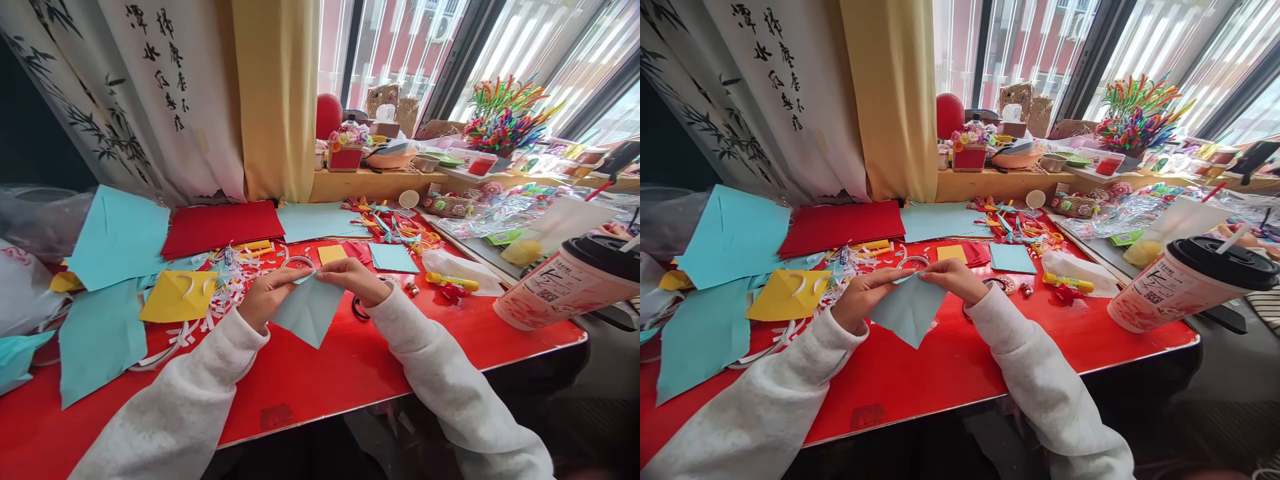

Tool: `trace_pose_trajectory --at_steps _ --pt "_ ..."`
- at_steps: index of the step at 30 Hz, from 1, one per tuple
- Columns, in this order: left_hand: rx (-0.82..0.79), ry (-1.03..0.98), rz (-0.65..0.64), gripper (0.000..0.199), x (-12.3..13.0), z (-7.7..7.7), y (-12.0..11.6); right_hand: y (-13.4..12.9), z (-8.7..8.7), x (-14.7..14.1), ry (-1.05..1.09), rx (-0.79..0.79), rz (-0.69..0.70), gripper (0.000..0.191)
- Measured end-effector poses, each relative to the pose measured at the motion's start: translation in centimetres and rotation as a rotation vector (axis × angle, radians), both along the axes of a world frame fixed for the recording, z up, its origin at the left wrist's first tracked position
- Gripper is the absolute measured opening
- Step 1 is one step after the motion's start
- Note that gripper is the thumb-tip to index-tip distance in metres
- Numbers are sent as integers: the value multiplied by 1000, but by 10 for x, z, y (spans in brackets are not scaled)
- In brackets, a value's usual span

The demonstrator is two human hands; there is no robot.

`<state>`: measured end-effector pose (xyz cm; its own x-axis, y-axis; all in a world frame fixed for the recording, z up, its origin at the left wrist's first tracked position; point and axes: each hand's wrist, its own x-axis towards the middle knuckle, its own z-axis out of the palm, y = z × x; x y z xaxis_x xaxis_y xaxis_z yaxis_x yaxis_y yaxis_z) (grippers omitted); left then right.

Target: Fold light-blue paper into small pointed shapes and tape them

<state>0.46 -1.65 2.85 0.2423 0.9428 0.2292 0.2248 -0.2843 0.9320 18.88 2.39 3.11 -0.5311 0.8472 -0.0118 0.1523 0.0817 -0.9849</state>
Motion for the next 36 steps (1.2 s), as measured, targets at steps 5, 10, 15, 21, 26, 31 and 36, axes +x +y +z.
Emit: trace_pose_trajectory --at_steps 5,10,15,21,26,31,36 --pt "-120 -13 -16 35 2 6 -4 1 -2 1 13 -16 -26 28" --pt "-172 -35 65 35 2 -2 0 1 -3 0 17 -22 17 29" --pt "-118 -18 45 35 1 -11 4 0 -4 -2 -4 16 -3 38" --pt "-111 44 28 41 4 -10 1 2 -6 -3 -66 85 16 32" --pt "-155 118 70 34 3 -12 4 0 -5 -2 -83 140 -5 29" --pt "-281 30 55 30 2 -18 7 2 -8 -3 -154 226 0 28" --pt "-376 -50 61 30 4 -19 7 1 -6 -2 -196 246 15 28"
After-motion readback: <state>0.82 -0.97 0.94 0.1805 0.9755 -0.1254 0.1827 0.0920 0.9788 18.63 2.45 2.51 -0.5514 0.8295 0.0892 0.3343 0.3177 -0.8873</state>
